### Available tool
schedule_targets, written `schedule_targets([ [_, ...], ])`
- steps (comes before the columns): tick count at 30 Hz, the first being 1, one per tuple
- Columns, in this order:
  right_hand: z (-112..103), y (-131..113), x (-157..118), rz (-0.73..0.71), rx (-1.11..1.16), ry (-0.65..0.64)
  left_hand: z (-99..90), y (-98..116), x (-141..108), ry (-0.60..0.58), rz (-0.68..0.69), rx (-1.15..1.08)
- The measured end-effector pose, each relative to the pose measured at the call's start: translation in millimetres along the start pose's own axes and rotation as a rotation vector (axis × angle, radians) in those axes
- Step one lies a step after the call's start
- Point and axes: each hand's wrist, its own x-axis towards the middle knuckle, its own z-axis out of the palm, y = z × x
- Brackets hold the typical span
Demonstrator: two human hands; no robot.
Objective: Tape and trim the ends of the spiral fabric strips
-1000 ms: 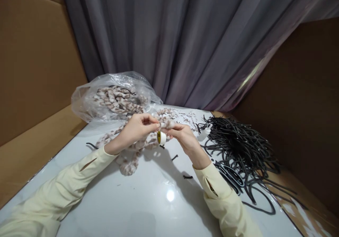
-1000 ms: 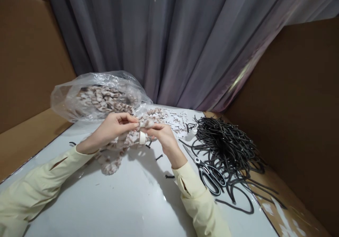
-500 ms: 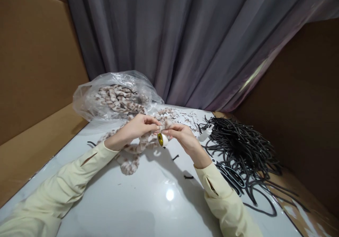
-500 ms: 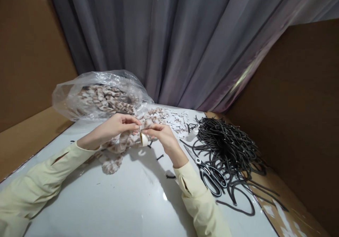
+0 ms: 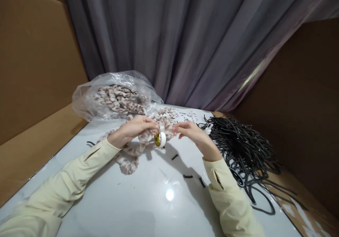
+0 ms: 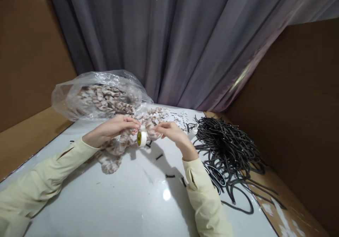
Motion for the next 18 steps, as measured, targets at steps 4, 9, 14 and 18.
schedule_targets([
  [4, -20, 8, 6, -0.06, 0.106, 0.095, 1.2, -5, 1, -0.06, -0.018, 0.033],
  [9, -9, 25, 15, -0.081, 0.229, -0.22, 4.8, -8, 0, -0.133, -0.079, 0.009],
  [14, 6, 40, 20, -0.07, 0.234, -0.412, 10.8, -4, -2, -0.166, -0.139, -0.036],
  [18, 10, 46, 21, -0.036, 0.198, -0.451, 15.4, -1, -4, -0.187, -0.208, -0.103],
])
